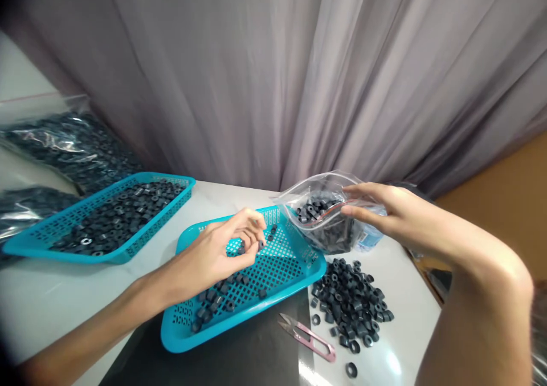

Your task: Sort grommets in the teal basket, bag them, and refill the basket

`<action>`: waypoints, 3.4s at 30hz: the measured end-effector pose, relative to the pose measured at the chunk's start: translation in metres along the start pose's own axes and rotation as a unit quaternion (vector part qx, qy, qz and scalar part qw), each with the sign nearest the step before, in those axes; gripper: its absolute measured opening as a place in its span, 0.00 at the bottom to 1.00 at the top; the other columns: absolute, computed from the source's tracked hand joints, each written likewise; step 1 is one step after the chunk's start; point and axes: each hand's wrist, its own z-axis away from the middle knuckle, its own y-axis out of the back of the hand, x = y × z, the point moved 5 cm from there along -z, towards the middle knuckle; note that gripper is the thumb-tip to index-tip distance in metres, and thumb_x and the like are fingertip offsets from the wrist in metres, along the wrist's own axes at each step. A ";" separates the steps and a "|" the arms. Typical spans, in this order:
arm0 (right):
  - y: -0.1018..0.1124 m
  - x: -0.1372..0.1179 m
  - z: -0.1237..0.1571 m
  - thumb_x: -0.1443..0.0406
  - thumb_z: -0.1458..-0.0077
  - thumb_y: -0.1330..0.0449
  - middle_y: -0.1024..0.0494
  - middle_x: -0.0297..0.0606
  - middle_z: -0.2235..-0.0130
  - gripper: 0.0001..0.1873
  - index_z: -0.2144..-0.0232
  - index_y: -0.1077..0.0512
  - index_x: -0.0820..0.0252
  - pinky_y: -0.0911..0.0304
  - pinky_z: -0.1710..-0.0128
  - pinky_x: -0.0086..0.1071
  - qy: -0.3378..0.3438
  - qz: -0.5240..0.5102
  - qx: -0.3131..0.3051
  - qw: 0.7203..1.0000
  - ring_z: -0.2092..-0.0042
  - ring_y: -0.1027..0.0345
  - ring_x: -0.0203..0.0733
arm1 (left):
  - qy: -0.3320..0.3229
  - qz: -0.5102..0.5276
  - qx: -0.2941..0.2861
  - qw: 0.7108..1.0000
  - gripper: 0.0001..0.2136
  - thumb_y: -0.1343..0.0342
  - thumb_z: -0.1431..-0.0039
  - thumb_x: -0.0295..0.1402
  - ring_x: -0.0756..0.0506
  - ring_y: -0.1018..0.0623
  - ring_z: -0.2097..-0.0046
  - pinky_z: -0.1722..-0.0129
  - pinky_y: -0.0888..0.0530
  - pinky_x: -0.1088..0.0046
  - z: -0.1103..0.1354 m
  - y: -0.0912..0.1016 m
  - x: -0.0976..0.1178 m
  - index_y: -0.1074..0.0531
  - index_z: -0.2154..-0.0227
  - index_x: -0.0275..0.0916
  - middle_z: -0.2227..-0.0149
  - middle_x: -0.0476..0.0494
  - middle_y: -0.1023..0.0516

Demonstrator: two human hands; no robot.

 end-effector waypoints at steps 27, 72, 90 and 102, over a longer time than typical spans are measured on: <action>0.002 0.007 0.000 0.44 0.37 0.43 0.28 0.41 0.35 0.33 0.37 0.30 0.51 0.33 0.37 0.49 0.004 -0.004 -0.017 1.000 0.36 0.34 0.58 | 0.045 0.268 0.025 0.962 0.09 0.34 0.39 0.32 0.51 0.16 0.57 0.54 0.19 0.79 0.002 -0.023 -0.004 0.20 0.56 0.46 0.56 0.51 0.16; -0.001 0.002 0.003 0.40 0.39 0.44 0.26 0.41 0.37 0.36 0.38 0.29 0.52 0.35 0.36 0.52 0.007 -0.024 -0.010 1.000 0.36 0.34 0.60 | -0.148 -0.183 0.100 0.967 0.12 0.44 0.29 0.34 0.44 0.24 0.52 0.48 0.29 0.63 -0.074 -0.002 0.061 0.24 0.46 0.44 0.52 0.46 0.21; -0.002 0.001 0.004 0.38 0.41 0.43 0.24 0.42 0.38 0.37 0.39 0.27 0.51 0.28 0.42 0.54 0.001 -0.007 0.002 1.000 0.38 0.30 0.63 | 0.138 -0.342 -0.147 0.918 0.34 0.53 0.31 0.52 0.25 0.41 0.28 0.36 0.35 0.45 0.001 -0.036 -0.116 0.40 0.32 0.30 0.29 0.19 0.42; -0.003 -0.001 0.001 0.38 0.41 0.44 0.24 0.42 0.39 0.38 0.38 0.28 0.53 0.31 0.39 0.52 -0.002 -0.018 -0.008 1.000 0.38 0.30 0.59 | 0.027 -0.309 -0.146 0.939 0.22 0.63 0.25 0.36 0.39 0.44 0.26 0.32 0.35 0.57 -0.013 -0.039 -0.124 0.40 0.32 0.42 0.30 0.38 0.35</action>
